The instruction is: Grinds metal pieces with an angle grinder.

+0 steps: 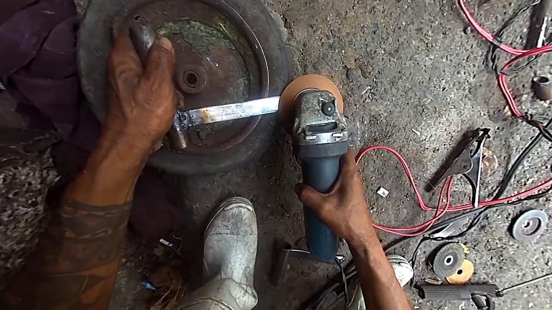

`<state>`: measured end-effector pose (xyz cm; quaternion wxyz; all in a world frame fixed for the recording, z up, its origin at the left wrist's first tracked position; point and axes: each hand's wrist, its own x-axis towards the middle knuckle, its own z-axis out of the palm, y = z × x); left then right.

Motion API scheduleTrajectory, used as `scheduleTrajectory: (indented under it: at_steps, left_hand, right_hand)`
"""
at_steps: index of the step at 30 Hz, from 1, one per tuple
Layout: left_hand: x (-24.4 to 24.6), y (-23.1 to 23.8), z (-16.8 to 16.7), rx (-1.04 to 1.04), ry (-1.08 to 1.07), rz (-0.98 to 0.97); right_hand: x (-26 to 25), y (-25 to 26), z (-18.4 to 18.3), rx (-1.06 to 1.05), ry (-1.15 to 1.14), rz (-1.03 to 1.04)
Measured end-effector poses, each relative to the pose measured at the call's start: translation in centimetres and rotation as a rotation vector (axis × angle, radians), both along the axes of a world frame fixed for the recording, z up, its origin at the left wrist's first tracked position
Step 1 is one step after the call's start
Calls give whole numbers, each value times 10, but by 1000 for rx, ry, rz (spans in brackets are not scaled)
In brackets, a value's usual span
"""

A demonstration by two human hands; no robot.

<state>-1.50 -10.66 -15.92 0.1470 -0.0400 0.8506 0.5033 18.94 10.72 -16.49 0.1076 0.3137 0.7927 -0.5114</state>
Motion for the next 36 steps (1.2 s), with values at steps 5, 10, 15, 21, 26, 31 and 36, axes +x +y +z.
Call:
scheduleTrajectory:
  at_steps: [5,10,15,21,26,31,36]
  left_hand:
    - [-1,1,1,-18,-11,7]
    - [-1,2,1,-17,-5,4]
    - [-1,4,3,-23,-19,12]
    - [-3,2,1,-25,-33,17]
    - [-2,1,1,-6,-34,18]
    - [-3,3,3,-26,-30,14]
    - [-3,2,2,-18,-33,6]
  right_hand:
    - [-1,1,0,-43,4,-29]
    - [-2,1,0,-18,3,-23]
    - [2,-1,-1,-12,-10,7]
    - [0,8,-3,-36,20,-69]
    - [2,8,-1,-14,34,-54]
    - [0,6,-2,1,20,-30]
    - [2,3,-3,8,31,-9]
